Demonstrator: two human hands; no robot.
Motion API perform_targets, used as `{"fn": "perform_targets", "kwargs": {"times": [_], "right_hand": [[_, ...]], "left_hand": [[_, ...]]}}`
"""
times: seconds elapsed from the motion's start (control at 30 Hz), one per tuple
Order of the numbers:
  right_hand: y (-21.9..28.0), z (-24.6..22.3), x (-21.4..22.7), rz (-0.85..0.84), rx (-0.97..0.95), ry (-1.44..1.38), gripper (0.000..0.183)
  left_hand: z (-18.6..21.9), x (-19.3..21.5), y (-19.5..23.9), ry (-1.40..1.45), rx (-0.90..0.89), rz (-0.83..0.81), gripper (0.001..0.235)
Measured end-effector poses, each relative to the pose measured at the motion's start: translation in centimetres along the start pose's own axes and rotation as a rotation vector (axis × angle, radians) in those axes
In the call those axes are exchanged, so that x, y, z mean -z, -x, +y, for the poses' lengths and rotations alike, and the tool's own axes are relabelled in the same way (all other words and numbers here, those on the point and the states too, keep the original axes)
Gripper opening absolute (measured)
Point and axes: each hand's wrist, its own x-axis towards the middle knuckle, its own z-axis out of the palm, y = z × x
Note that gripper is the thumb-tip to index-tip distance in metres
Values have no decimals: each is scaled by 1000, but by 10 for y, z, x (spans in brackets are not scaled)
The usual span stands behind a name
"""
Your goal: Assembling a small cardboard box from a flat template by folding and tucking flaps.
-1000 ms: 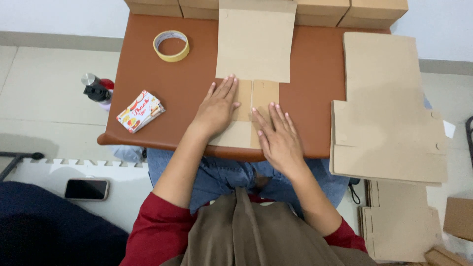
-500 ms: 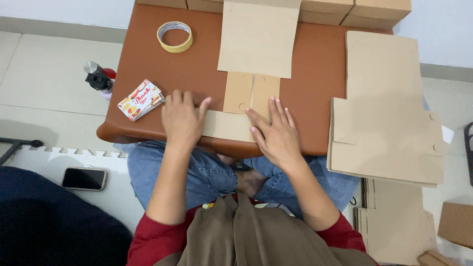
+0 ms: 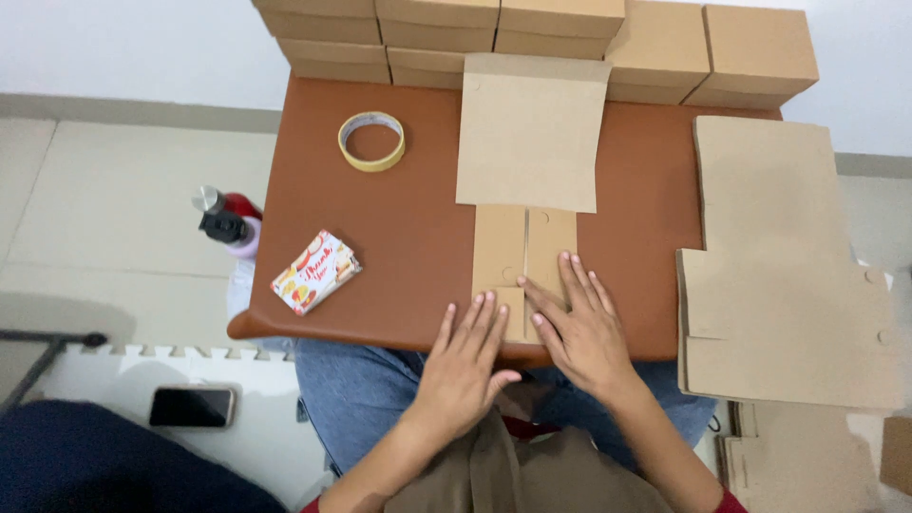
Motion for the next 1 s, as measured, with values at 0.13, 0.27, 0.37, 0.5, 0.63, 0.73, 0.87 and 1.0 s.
{"fn": "perform_targets", "kwargs": {"times": [0.13,0.27,0.37,0.5,0.63,0.73,0.87,1.0], "right_hand": [[-2,1,-2,11,-36,-45,51],[-9,0,-3,-30,-34,8,56],[-13,0,5,-35,-32,-2,60],[-11,-2,9,19,16,-10,76],[-3,2,6,-39,41,-3,87],[6,7,5,-88,108,-5,101],[14,12,2,-56,185,-111,68],[18,7,6,-26,159,-162,64]], "left_hand": [[-20,2,-11,-56,-106,-74,89],[-45,-2,-40,-9,-137,-99,82],[-53,-12,-64,-8,-77,-68,73],[-51,-19,-74,-21,-2,-29,70],[-39,-17,-68,-16,24,-44,70],[-21,-16,-61,-18,25,-22,66],[-9,-11,-54,73,12,-15,64],[-7,-3,-45,122,-23,-14,58]]}}
